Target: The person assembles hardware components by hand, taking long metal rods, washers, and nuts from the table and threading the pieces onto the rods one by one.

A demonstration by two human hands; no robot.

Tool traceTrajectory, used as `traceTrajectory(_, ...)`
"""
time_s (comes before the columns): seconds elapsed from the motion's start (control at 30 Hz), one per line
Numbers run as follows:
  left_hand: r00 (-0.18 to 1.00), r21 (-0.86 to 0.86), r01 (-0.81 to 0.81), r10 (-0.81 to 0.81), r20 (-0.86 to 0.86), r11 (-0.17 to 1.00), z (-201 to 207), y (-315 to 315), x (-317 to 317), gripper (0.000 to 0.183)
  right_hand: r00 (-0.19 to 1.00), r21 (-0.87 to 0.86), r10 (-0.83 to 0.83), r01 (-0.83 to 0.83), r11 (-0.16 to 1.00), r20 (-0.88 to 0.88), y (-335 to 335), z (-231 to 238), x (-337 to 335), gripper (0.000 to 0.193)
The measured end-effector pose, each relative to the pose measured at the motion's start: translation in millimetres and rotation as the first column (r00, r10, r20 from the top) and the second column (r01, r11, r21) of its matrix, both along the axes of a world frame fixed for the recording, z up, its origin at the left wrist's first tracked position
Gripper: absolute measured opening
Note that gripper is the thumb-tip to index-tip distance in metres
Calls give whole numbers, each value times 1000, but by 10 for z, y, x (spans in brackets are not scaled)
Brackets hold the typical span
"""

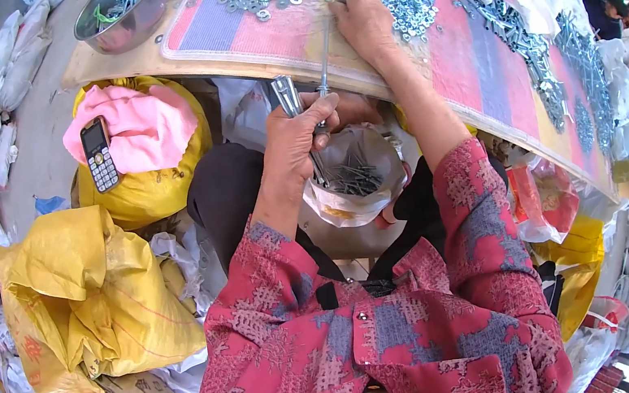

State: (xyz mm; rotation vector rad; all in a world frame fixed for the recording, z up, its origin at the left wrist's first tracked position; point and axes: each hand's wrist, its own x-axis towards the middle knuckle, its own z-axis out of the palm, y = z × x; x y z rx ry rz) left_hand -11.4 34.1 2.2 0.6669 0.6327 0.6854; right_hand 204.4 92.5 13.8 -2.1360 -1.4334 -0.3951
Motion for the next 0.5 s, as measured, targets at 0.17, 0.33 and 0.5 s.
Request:
traceTrajectory(0.17,998,9,63,-63,-27,998,7,-109,41,12,618,162,215,-141,977,-756,-583,351,-87,26)
traceTrajectory(0.33,965,103,258,-250,-80,961,45,-196,46,13,248,337,400,-258,905,-883,-1025,401,43,19)
traceTrajectory(0.5,943,36,332,-332,1,943,8,-223,126,15,80,391,433,-308,867,-898,-1193,487,181,17)
